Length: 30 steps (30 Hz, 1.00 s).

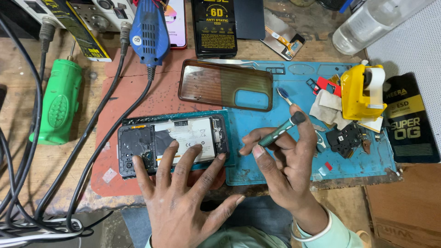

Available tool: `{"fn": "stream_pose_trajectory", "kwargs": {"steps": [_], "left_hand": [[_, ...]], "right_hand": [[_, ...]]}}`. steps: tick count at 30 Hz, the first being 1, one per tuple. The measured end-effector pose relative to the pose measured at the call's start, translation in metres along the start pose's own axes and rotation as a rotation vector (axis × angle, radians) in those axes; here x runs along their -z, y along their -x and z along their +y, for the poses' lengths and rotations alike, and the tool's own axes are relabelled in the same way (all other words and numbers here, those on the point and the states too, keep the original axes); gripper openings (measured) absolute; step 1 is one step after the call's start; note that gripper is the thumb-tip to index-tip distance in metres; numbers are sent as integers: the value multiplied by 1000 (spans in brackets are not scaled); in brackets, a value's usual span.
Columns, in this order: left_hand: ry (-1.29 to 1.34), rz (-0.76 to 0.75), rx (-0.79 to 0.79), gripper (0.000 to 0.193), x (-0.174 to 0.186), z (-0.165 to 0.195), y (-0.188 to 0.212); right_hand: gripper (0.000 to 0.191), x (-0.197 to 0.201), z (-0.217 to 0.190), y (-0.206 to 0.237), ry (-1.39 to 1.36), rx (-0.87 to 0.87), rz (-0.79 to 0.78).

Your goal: The person uses a screwdriver to loosen and remove screws from the internal frame of a disassembled smartphone. They then use a small piece of cloth to wipe the battery area and surrounding components.

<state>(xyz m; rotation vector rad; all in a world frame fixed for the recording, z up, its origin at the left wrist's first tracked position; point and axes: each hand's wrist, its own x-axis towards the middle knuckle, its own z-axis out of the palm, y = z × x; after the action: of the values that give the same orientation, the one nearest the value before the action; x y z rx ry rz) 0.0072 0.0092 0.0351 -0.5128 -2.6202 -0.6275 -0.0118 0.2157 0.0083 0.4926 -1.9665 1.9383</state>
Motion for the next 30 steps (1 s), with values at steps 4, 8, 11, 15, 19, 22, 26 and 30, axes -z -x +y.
{"fn": "stream_pose_trajectory", "kwargs": {"steps": [4, 8, 11, 15, 19, 22, 26, 30], "left_hand": [[10, 0, -14, 68, -1, 0, 1], [22, -34, -73, 70, -6, 2, 3], [24, -34, -99, 67, -10, 2, 5], [8, -37, -116, 63, -13, 0, 8], [-18, -43, -164, 60, -15, -2, 9], [-38, -34, -188, 59, -17, -3, 9], [-64, -25, -198, 57, -19, -4, 10], [-77, -26, -198, 56, -22, -5, 12]], "right_hand": [[75, 1, 1, 0, -2, 10, -10], [75, 0, 1, 1, 5, 20, -10], [75, 0, 1, 1, 7, 19, -6], [75, 0, 1, 1, -2, 11, -3], [75, 0, 1, 1, 0, 9, -4], [75, 0, 1, 1, 5, 6, -4], [75, 0, 1, 2, -9, 5, -3], [74, 1, 2, 1, -2, 22, -10]]}}
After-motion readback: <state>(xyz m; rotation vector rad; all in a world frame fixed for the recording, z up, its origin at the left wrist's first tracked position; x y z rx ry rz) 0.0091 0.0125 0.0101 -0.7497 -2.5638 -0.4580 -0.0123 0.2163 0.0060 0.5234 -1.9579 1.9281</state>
